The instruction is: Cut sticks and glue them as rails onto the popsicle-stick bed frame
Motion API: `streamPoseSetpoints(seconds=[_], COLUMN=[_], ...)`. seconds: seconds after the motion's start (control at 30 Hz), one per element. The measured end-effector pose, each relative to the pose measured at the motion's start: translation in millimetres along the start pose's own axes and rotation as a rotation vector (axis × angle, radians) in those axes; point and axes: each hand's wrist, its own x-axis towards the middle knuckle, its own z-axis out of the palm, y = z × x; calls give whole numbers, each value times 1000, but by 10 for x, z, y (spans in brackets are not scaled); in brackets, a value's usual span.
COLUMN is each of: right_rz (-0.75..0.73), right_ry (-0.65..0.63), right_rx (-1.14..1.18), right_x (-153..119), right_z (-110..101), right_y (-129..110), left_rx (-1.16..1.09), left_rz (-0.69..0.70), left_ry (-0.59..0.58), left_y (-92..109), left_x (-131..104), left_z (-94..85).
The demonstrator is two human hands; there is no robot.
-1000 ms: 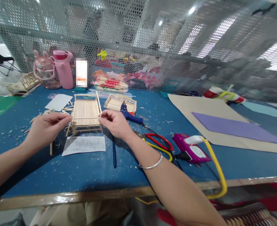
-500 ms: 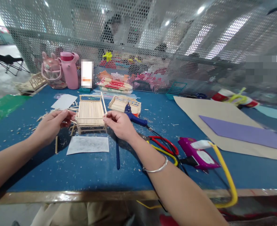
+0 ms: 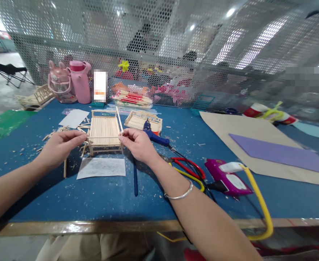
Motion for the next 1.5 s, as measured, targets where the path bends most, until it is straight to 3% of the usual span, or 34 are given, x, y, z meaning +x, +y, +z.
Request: streamPoseSetpoints(seconds=[0.27,0.5,0.73,0.83,0.9,0.93,0.97,1.03,1.13,1.33,1.43,1.5], right_rz=[5,10,8,-87,-260,-362,-430,-517,-552,-542,-462,-367], right_ry=[1,4,-1,223,434,457,373,63,-205,-286,-367,-409], right_rx=[-10,5,-18,-105,-290,-415,-539,-749,-942,-1099,-1006,-821], right_x=[-1,-9,3,-66,-159,-211,-260,-335,-369,-340,-339,-342], right_z=[-2,4,-14,-60,-60,-43,-14,63,168,195,122,43], right_y=[1,-14,10,-97,-230,-302,-369,-470,-515,-493,-498,-470], left_rx=[-81,-68,160,250,341,390,426,459,474,398,365,365], left_rz=[-29,-22,193,347,506,615,740,935,956,871,792,700], left_ry=[-19,-24,14,138,272,331,370,316,158,32,16,-18], left_y=[-115,-71,-17,14,58,87,117,172,214,158,127,107], left_x=[55,33,-26,-56,-122,-171,-226,-335,-425,-364,-360,-369], left_z=[8,7,52,18,-25,-45,-59,-60,8,140,157,180])
